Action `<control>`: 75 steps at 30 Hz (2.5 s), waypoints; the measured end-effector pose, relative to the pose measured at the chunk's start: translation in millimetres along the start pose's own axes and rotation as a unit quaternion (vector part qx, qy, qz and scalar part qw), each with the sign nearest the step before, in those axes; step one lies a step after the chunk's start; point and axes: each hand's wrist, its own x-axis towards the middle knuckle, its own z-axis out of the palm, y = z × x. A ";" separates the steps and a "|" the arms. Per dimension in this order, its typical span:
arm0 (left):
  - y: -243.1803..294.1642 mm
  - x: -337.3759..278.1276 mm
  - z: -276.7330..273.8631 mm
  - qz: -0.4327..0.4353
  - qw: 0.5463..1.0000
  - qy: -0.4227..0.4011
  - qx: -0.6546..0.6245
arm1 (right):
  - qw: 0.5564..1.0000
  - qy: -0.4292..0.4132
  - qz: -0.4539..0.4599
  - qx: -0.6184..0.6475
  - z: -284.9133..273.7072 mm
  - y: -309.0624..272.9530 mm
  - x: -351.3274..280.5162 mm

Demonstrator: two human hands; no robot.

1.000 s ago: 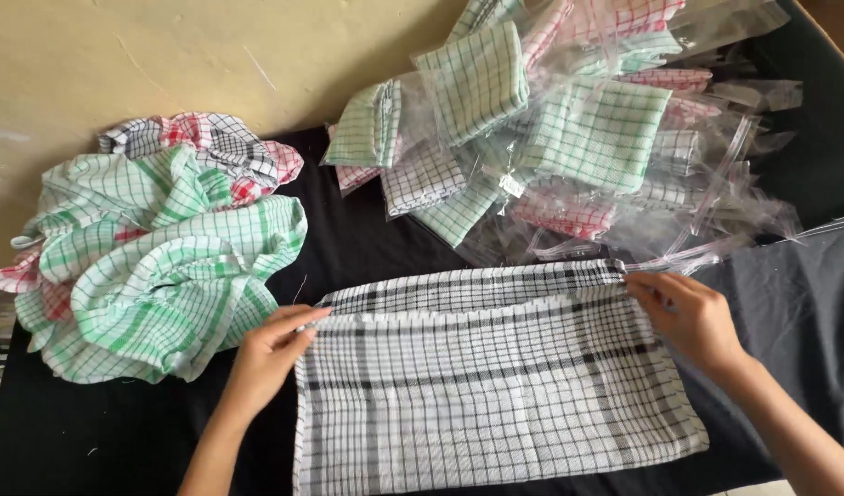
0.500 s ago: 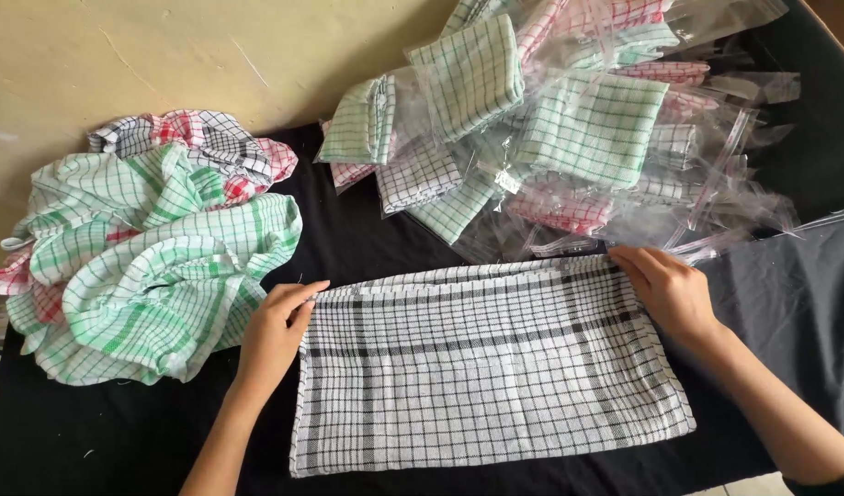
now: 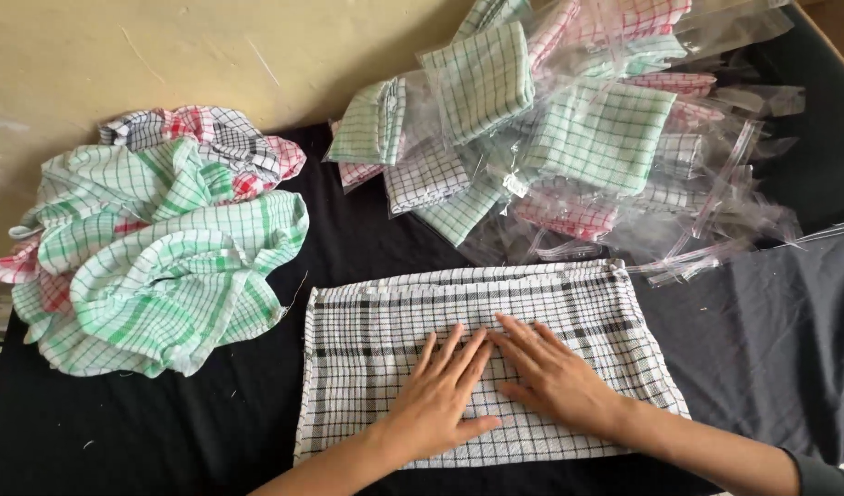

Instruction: Folding checkered cloths and placing them into individual plastic bags for packaging.

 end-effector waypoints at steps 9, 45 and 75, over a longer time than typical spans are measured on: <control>-56.2 -13.4 -22.0 -0.102 0.911 0.143 0.374 | 0.988 0.004 0.146 0.051 1.3 68.3 -0.7; -100.5 -141.1 -72.7 -0.151 0.987 -0.053 -0.031 | 0.974 -0.131 0.185 -0.008 -50.2 89.5 -169.1; 7.6 -6.4 3.6 0.002 0.992 0.107 0.074 | 0.992 0.015 0.055 -0.109 9.8 -0.5 -32.6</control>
